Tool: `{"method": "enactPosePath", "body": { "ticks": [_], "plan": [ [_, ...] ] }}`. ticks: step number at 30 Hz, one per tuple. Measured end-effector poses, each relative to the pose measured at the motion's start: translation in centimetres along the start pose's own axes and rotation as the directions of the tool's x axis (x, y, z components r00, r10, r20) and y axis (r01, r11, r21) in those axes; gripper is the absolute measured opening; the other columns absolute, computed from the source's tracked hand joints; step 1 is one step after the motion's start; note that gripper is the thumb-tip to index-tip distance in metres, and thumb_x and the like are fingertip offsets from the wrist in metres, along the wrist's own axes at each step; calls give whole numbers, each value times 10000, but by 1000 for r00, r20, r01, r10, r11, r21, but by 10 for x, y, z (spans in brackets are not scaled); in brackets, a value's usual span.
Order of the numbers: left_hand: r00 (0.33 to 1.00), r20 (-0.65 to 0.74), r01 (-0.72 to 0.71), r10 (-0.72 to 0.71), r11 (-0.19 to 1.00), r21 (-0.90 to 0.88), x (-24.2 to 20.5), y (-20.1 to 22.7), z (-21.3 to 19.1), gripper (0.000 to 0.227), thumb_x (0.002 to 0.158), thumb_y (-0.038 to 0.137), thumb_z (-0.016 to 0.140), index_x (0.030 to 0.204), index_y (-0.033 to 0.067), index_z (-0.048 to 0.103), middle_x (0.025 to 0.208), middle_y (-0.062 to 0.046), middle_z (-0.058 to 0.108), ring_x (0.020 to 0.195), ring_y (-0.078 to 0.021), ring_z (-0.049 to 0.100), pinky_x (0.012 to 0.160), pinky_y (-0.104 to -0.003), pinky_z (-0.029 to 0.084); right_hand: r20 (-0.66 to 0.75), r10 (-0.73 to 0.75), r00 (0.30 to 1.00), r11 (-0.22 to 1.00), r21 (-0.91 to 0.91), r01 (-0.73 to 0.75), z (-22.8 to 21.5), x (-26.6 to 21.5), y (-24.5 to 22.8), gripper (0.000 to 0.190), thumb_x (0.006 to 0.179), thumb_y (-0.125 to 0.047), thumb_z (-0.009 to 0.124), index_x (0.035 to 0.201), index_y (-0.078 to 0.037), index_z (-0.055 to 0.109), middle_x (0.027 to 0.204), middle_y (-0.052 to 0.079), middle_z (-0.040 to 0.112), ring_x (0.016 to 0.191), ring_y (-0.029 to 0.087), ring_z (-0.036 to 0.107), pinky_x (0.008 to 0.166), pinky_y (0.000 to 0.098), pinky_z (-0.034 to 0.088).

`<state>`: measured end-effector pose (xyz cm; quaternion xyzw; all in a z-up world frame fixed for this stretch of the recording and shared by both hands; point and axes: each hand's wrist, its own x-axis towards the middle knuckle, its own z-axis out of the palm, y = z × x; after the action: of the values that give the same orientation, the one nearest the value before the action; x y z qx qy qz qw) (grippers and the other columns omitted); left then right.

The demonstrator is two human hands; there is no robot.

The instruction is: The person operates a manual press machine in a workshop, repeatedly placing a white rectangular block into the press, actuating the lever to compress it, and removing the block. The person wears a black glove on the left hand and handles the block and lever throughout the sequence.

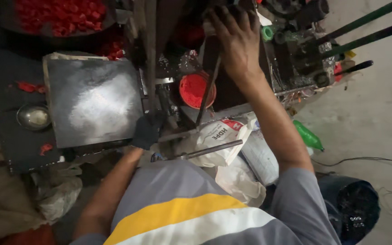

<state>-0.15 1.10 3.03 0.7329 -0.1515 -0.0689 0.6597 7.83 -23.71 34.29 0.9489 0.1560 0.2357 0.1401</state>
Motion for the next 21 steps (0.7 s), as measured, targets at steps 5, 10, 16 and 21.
{"method": "enactPosePath", "body": {
  "ticks": [5, 10, 16, 21],
  "plan": [
    [953, 83, 297, -293, 953, -50, 0, 12, -1, 377, 999, 433, 617, 974, 79, 745, 563, -57, 598, 538, -175, 613, 518, -408, 457, -54, -16, 998, 998, -64, 13, -2, -1, 0, 639, 907, 5, 690, 1518, -159, 600, 1515, 101, 591, 1326, 345, 534, 1153, 553, 359],
    [953, 88, 297, -291, 952, -68, 5, 8, 1, 367, 967, 424, 639, 1009, 79, 757, 568, -57, 604, 532, -192, 594, 498, -431, 439, -65, 12, 998, 999, 50, -9, -3, 1, -6, 582, 943, -48, 718, 1506, -138, 603, 1474, 124, 602, 1308, 372, 535, 1130, 513, 379],
    [939, 29, 335, -343, 930, 151, -1, -10, 5, 418, 1023, 432, 616, 1012, 38, 758, 692, -182, 685, 676, -302, 699, 648, -448, 495, -159, 165, 973, 921, 379, -94, 7, -19, -2, 617, 907, -114, 839, 1465, -96, 576, 1429, 128, 628, 1311, 369, 576, 1112, 459, 456],
    [995, -51, 94, -90, 993, 72, -5, -20, 10, 378, 983, 380, 653, 1117, 41, 752, 933, -170, 758, 890, -276, 720, 774, -389, 536, -82, 652, 754, 388, 890, -238, 69, -95, 4, 607, 953, -39, 812, 1482, -41, 516, 1399, 122, 648, 1277, 256, 668, 1116, 388, 569]
  ]
}}
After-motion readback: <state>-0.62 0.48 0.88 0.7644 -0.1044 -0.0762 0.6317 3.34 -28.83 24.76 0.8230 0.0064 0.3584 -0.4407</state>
